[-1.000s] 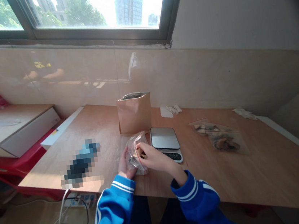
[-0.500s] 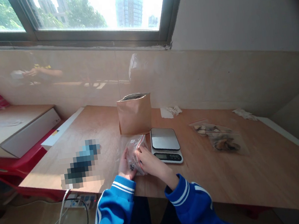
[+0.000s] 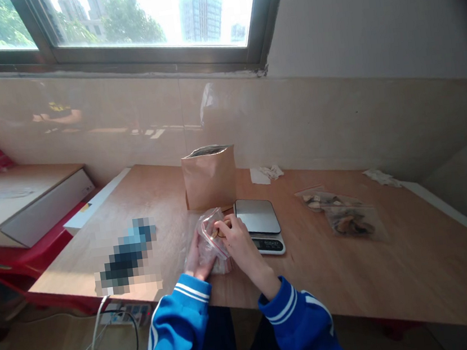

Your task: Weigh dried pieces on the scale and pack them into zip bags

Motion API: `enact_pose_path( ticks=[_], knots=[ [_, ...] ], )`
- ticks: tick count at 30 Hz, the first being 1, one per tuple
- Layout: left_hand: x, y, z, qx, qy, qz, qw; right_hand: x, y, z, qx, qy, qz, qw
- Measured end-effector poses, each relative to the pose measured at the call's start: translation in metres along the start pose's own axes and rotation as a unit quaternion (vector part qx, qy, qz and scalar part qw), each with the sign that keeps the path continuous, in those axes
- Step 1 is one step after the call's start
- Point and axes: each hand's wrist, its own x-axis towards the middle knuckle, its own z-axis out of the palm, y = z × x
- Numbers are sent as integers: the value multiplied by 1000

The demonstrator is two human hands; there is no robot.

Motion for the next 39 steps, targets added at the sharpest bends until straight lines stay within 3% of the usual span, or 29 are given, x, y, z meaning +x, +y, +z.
enact_pose_path(
  ticks=[3, 8, 12, 14, 18, 21, 24, 27, 31, 35, 37, 39],
  knots=[
    [-3, 0, 7, -17, 44, 38, 998, 3, 7, 0, -9, 36, 27, 999],
    [-8, 0, 12, -9, 55, 39, 998, 23, 12, -23, 136, 165, 53, 975],
    [-9, 1, 10, -11, 23, 33, 999, 72, 8, -60, 141, 247, 5, 959],
    [-9, 1, 8, -18, 10, 30, 999, 104, 8, -73, 123, 254, -31, 959],
    [-8, 2, 6, -28, 3, 27, 999, 159, 13, -76, 77, 202, -53, 975],
    [-6, 2, 5, -33, 6, 25, 999, 179, 17, -69, 37, 178, -44, 982],
    [-6, 2, 4, -32, 1, 21, 999, 183, 19, -71, 5, 146, -40, 988],
    [-6, 2, 5, -20, 5, 27, 999, 181, 16, -88, -13, 79, -33, 996],
    [-6, 2, 9, 2, 53, 24, 998, 180, 2, -120, -38, -50, -36, 997],
    [-8, 3, 11, 6, 60, 25, 998, 177, -15, -143, -98, -191, -1, 977],
    [-8, 3, 12, 7, 58, 26, 998, 173, -21, -146, -120, -216, 8, 969],
    [-8, 3, 13, 9, 57, 27, 998, 169, -25, -142, -134, -199, 10, 971]
  ],
)
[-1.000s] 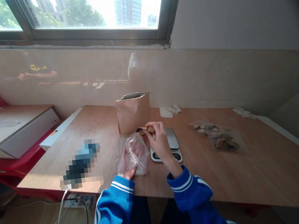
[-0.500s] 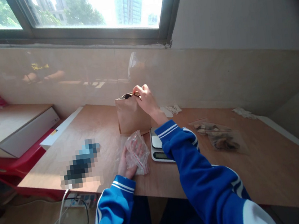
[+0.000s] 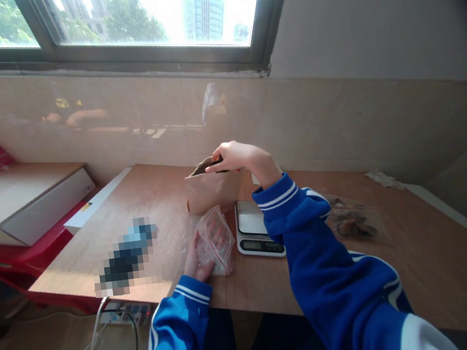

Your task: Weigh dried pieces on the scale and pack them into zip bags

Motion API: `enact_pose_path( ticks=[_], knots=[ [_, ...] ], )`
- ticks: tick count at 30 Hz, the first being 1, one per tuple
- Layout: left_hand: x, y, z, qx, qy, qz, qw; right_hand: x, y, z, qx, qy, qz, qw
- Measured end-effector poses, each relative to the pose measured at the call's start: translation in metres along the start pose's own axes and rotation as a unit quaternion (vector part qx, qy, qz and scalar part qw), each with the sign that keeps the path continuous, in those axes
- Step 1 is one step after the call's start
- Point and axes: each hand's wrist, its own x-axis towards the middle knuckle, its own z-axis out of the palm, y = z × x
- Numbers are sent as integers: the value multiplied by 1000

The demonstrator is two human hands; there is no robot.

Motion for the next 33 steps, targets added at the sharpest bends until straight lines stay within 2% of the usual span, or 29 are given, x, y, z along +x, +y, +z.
enact_pose_path(
  ticks=[6, 12, 18, 24, 30, 33],
  knots=[
    [-2, 0, 2, 4, 3, 3, 1000, 0, -17, 20, -36, 110, 47, 992],
    [-2, 0, 1, 7, 14, 3, 1000, -2, -23, 23, -86, 115, 64, 988],
    [1, 0, -1, 12, 23, -1, 1000, -6, -19, 29, -152, 132, -8, 979],
    [-3, 1, 3, 17, 27, -4, 999, 9, -14, 46, -78, 257, 93, 959],
    [-8, 2, 5, 30, 17, 0, 999, 13, -11, 50, -34, 289, 67, 954],
    [-8, 3, 5, 46, 16, 8, 999, 4, -13, 49, 7, 335, 41, 941]
  ],
)
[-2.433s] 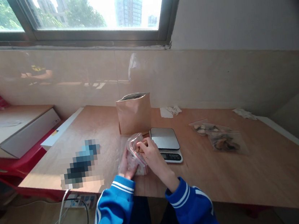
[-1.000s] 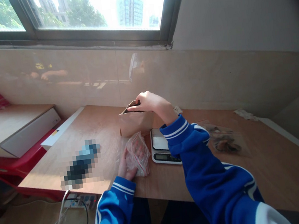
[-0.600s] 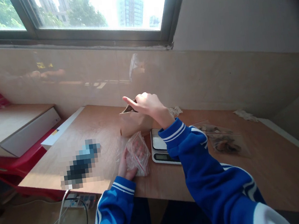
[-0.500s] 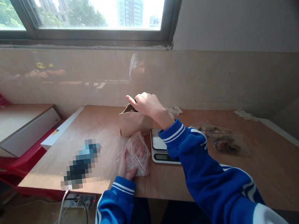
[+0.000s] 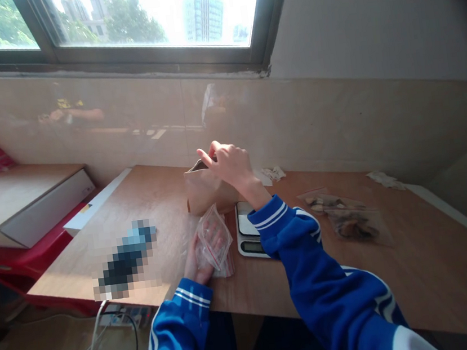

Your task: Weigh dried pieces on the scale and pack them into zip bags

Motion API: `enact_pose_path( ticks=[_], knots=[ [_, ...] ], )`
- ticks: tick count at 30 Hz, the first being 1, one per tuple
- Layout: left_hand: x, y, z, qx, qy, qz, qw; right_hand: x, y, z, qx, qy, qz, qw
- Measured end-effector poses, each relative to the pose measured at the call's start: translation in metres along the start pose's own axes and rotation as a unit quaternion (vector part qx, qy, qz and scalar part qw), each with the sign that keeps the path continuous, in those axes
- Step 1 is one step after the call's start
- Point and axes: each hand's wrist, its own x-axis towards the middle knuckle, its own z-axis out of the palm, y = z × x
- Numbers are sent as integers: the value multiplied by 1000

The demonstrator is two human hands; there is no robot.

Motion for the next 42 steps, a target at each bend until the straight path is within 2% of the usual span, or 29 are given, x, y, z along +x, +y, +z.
enact_pose_path(
  ticks=[3, 5, 6, 9, 11, 14, 17, 19, 21, 23, 25, 27, 28, 30, 32, 33, 34, 36, 38, 40, 42],
  knots=[
    [0, 0, 3, 29, 7, 18, 999, -23, 0, -7, 71, 74, 21, 995],
    [-1, 0, 7, 51, 6, 28, 998, -49, 1, -9, 111, 72, 51, 990],
    [-1, -1, 8, 63, 1, 27, 998, -63, 3, -9, 131, 44, 66, 988],
    [-3, -6, 9, 96, -10, 16, 995, -101, 14, -1, 204, -93, 98, 970],
    [-4, -9, 8, 129, -7, 47, 990, -119, 27, 8, 261, -123, 121, 950],
    [-7, -10, 9, 206, -29, 110, 972, -132, 49, 19, 352, -68, 178, 916],
    [-16, -1, 18, 327, -84, 107, 935, -140, 67, 21, 398, -5, 222, 890],
    [-24, 5, 29, 406, -107, 107, 901, -144, 72, 16, 412, 13, 223, 884],
    [-31, 8, 42, 440, -100, 126, 884, -149, 70, 10, 424, 9, 205, 882],
    [-34, 7, 54, 442, -66, 144, 883, -155, 63, 3, 428, 3, 189, 884],
    [-33, 3, 62, 431, -31, 162, 887, -166, 54, 0, 438, 9, 207, 875],
    [-31, 0, 66, 412, -5, 189, 891, -181, 47, -1, 471, 8, 258, 843],
    [-29, 0, 67, 400, 6, 204, 893, -190, 44, 0, 497, -13, 282, 821],
    [-28, 1, 67, 384, 32, 235, 892, -208, 41, 3, 556, -111, 294, 769],
    [-31, 5, 65, 386, 58, 249, 886, -221, 40, 8, 600, -220, 274, 719],
    [-33, 7, 63, 393, 66, 245, 884, -224, 39, 11, 614, -244, 268, 702],
    [-36, 8, 60, 402, 72, 236, 882, -226, 38, 14, 624, -237, 270, 693],
    [-42, 9, 54, 428, 79, 198, 879, -225, 34, 19, 633, -160, 293, 698],
    [-48, 6, 46, 459, 75, 126, 876, -221, 28, 23, 626, -82, 311, 710],
    [-52, 3, 39, 477, 53, 55, 875, -219, 21, 27, 620, -53, 318, 715],
    [-56, 2, 35, 471, 38, 46, 880, -218, 16, 29, 622, -57, 318, 714]
  ],
)
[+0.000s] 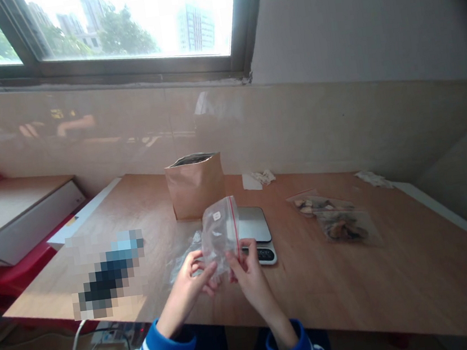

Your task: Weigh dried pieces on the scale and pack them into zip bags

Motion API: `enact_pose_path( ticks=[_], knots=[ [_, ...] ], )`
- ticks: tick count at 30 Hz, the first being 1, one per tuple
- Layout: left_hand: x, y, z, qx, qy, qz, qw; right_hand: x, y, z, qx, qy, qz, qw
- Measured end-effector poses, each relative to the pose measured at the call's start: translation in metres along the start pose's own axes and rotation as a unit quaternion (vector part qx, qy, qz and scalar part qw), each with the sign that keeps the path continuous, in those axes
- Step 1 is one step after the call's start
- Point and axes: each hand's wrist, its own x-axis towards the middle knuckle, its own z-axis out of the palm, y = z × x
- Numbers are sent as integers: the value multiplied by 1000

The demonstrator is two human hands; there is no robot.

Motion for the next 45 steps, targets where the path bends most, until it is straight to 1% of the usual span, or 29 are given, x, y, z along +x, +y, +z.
enact_pose_path(
  ticks=[3, 5, 7, 9, 10, 12, 13, 14, 15, 16, 17, 18, 19, 20, 21, 22, 23, 24, 26, 29, 31, 33, 36, 38, 40, 43, 45],
  knots=[
    [-3, 2, -8, -10, 44, 59, 997, -1, 3, 4, 13, -14, 11, 1000],
    [-6, 7, -15, 11, 68, 93, 993, -1, 6, 6, 22, -25, 19, 999],
    [-9, 13, -20, 39, 80, 114, 989, 0, 8, 7, 24, -40, 26, 999],
    [-12, 18, -24, 61, 89, 125, 986, 2, 11, 3, 6, -58, 27, 998],
    [-13, 20, -25, 67, 96, 132, 984, 4, 12, -3, -12, -58, 22, 998],
    [-13, 20, -31, 75, 115, 141, 980, 12, 14, -26, -73, -23, -6, 997],
    [-12, 19, -35, 81, 125, 141, 979, 18, 14, -44, -116, 20, -31, 993],
    [-10, 17, -40, 93, 134, 136, 977, 24, 14, -66, -171, 78, -67, 980],
    [-7, 14, -45, 113, 143, 127, 975, 31, 13, -91, -246, 134, -105, 954],
    [-4, 9, -51, 145, 154, 119, 970, 38, 14, -118, -330, 185, -142, 915],
    [-2, 4, -56, 190, 172, 119, 959, 45, 14, -145, -407, 228, -169, 868],
    [1, -2, -59, 246, 201, 127, 940, 51, 16, -173, -464, 275, -188, 820],
    [3, -8, -61, 308, 231, 144, 912, 55, 18, -198, -511, 310, -195, 778],
    [4, -13, -61, 368, 265, 170, 875, 58, 22, -220, -548, 334, -195, 742],
    [5, -17, -58, 417, 294, 195, 838, 60, 26, -238, -579, 344, -192, 714],
    [6, -19, -54, 458, 305, 216, 807, 60, 31, -252, -603, 345, -189, 693],
    [6, -20, -48, 490, 303, 232, 784, 61, 35, -262, -622, 343, -185, 679],
    [7, -20, -41, 516, 289, 240, 770, 60, 39, -268, -635, 339, -182, 670],
    [11, -19, -27, 556, 239, 242, 758, 60, 43, -273, -650, 341, -168, 659],
    [25, -22, -13, 584, 156, 223, 765, 60, 41, -270, -651, 365, -132, 652],
    [33, -29, -13, 591, 103, 187, 778, 59, 36, -268, -640, 379, -125, 657],
    [38, -36, -18, 589, 71, 161, 789, 58, 32, -267, -618, 385, -141, 671],
    [37, -43, -30, 575, 57, 146, 803, 55, 28, -266, -575, 400, -171, 693],
    [34, -42, -37, 567, 57, 144, 809, 53, 24, -263, -544, 413, -192, 705],
    [31, -38, -41, 560, 70, 151, 811, 49, 17, -256, -509, 426, -224, 714],
    [27, -27, -37, 528, 108, 174, 824, 39, 5, -235, -430, 452, -275, 731],
    [23, -17, -29, 479, 125, 196, 847, 28, -3, -211, -345, 478, -283, 757]
  ],
)
